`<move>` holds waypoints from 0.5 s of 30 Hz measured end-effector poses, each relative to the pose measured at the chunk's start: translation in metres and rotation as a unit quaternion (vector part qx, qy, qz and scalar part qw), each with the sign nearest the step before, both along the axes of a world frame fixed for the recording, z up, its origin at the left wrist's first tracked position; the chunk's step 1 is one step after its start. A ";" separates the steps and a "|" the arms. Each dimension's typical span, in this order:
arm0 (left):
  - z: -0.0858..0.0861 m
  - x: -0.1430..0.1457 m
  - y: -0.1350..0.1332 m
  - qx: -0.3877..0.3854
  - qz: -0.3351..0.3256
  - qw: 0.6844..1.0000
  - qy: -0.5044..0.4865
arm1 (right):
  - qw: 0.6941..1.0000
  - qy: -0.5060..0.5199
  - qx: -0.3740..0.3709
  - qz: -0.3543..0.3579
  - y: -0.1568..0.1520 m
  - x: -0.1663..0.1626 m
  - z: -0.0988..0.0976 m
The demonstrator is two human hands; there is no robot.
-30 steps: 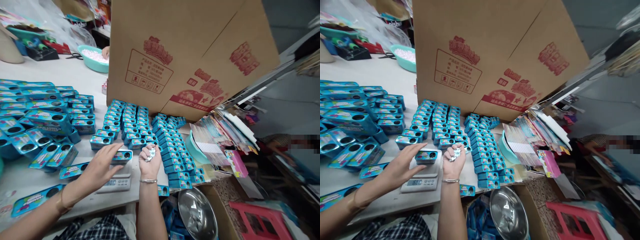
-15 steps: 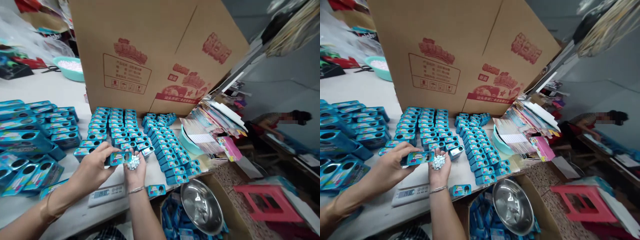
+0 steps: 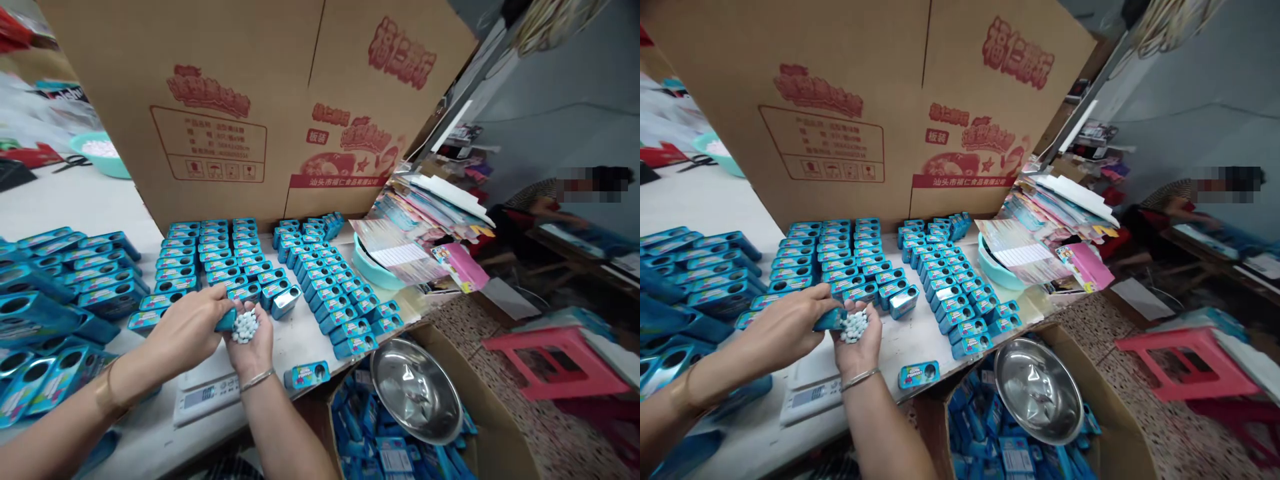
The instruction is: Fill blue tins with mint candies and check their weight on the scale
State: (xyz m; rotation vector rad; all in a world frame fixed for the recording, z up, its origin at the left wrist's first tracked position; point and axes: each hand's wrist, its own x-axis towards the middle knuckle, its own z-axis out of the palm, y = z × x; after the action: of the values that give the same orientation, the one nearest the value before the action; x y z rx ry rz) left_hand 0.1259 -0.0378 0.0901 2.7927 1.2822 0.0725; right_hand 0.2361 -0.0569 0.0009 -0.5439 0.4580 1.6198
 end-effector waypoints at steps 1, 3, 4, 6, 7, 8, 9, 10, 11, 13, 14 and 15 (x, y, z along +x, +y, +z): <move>-0.001 0.000 0.001 -0.001 0.001 1.000 -0.005 | 1.000 -0.001 -0.003 0.000 0.000 0.000 0.001; -0.003 -0.001 0.001 -0.003 0.009 1.000 -0.023 | 1.000 -0.004 -0.011 0.000 0.000 0.001 0.001; -0.004 -0.002 0.001 -0.003 0.014 0.999 -0.035 | 1.000 -0.004 -0.013 -0.001 0.000 0.002 0.002; -0.004 -0.005 -0.001 -0.005 0.024 0.998 -0.050 | 1.000 -0.002 -0.018 -0.003 0.000 0.004 0.002; -0.004 -0.007 -0.003 -0.008 0.029 0.998 -0.053 | 1.000 0.001 -0.019 -0.003 -0.001 0.005 0.002; -0.002 -0.009 -0.004 -0.011 0.032 0.998 -0.054 | 1.000 0.003 -0.019 -0.002 -0.001 0.005 0.002; -0.001 -0.011 -0.007 -0.013 0.034 0.998 -0.055 | 1.000 0.004 -0.018 0.000 -0.001 0.005 0.002; 0.000 -0.013 -0.009 -0.012 0.035 0.998 -0.056 | 1.000 0.003 -0.018 0.004 -0.002 0.005 0.002; 0.002 -0.014 -0.010 -0.009 0.035 0.998 -0.057 | 1.000 0.000 -0.017 0.008 -0.002 0.003 0.002; 0.003 -0.015 -0.012 0.000 0.036 0.997 -0.061 | 1.000 -0.007 -0.023 0.013 -0.003 0.000 0.003; 0.003 -0.016 -0.013 0.002 0.038 0.997 -0.063 | 0.999 -0.008 -0.028 0.013 -0.003 -0.003 0.004; 0.002 -0.016 -0.013 0.000 0.040 0.997 -0.064 | 0.999 -0.008 -0.035 0.013 -0.003 -0.005 0.005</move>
State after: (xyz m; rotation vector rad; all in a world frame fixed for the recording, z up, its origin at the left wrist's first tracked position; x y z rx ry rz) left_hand 0.1099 -0.0506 0.0923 2.6864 1.3621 0.2528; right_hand 0.2314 -0.0601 0.0062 -0.6162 0.4992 1.6273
